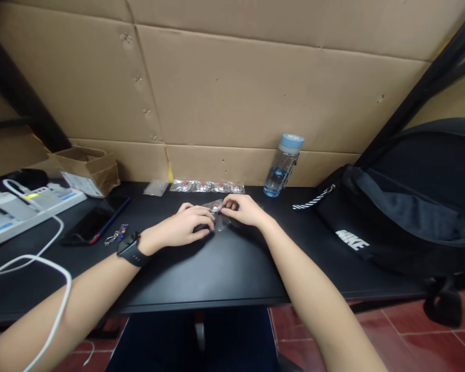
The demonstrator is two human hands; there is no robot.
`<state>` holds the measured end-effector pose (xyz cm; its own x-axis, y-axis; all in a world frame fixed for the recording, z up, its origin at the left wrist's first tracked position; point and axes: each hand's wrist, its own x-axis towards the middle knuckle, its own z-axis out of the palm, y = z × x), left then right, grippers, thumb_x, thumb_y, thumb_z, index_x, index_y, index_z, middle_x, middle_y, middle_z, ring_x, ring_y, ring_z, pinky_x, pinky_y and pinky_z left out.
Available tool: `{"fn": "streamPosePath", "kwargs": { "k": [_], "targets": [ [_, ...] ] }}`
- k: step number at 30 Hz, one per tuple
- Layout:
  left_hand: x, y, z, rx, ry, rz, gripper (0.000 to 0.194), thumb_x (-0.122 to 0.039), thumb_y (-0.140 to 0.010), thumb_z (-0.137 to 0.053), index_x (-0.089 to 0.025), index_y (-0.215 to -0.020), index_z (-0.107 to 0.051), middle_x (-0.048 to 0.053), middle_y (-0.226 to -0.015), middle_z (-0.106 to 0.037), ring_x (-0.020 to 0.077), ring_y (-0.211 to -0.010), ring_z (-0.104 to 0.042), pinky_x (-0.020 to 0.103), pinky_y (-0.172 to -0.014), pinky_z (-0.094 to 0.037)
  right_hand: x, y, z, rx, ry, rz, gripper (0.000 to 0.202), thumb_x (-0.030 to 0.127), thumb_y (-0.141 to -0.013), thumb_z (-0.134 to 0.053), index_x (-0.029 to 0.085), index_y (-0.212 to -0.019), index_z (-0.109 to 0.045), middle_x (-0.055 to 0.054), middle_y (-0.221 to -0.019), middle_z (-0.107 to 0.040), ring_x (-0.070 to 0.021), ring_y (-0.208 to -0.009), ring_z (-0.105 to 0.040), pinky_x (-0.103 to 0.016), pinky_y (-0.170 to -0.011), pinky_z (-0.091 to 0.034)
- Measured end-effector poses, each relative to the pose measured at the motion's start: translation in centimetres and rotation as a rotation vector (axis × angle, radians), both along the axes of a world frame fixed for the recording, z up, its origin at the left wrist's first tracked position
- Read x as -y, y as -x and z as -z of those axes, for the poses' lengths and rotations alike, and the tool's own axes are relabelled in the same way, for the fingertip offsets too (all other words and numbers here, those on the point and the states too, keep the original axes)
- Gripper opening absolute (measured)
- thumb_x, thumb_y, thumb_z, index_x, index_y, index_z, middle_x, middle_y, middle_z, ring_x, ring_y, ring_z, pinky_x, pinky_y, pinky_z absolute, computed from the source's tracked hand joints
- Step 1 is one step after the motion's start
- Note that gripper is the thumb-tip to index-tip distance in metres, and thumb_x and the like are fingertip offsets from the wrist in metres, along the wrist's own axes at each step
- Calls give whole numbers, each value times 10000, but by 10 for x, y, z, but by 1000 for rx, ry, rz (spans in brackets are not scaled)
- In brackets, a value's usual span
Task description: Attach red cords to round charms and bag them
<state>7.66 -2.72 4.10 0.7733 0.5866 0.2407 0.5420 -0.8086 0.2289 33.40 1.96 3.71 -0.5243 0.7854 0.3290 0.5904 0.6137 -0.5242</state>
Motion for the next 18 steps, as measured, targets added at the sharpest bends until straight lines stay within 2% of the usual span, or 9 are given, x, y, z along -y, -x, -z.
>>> {"fn": "streamPosePath", "kwargs": {
  "k": [2,5,8,10,14,18],
  "targets": [
    [0,0,-4,11,-32,-19,157,-158,-885,-569,-256,-911,-689,3,-1052,-723,211,-1114,-614,399,-981,-294,-2,-8,-2,-26,-24,-10,160,242,-946,-567,202,-1011,-709,-24,-910,-720,-140,-760,-618,-252,-701,-451],
    [0,-2,-6,30,-144,-124,262,-47,-813,-528,-235,-959,-638,17,-1019,-706,209,-1038,-607,380,-913,-314,-6,-12,0,-8,-82,-12,166,127,-852,-648,197,-991,-708,-23,-939,-708,-140,-769,-611,-251,-708,-451],
    [-3,-5,-1,24,-250,-263,239,-113,-842,-592,-229,-1050,-610,50,-1059,-690,241,-1031,-585,393,-888,-322,-8,-6,6,25,-96,-39,239,134,-742,-796,200,-955,-708,-11,-906,-676,-146,-768,-603,-249,-705,-456],
    [-6,-7,4,9,-284,-309,199,-210,-871,-652,-231,-1067,-620,60,-1064,-690,260,-1032,-577,408,-877,-321,-8,0,9,28,-116,-53,233,167,-729,-837,200,-922,-712,-9,-886,-659,-147,-762,-598,-251,-709,-461],
    [-13,-9,12,27,-309,-349,96,-296,-941,-622,-235,-994,-675,57,-1010,-711,265,-1019,-574,437,-879,-307,-9,7,12,17,-166,-71,97,218,-799,-811,199,-851,-731,-27,-892,-660,-158,-794,-607,-265,-750,-471],
    [-16,-9,12,56,-271,-373,196,-269,-975,-542,-227,-874,-705,56,-942,-720,256,-996,-570,452,-874,-304,-9,4,11,-14,-141,-81,59,247,-860,-757,201,-824,-754,-43,-916,-685,-170,-835,-637,-278,-775,-472]
  ]
}}
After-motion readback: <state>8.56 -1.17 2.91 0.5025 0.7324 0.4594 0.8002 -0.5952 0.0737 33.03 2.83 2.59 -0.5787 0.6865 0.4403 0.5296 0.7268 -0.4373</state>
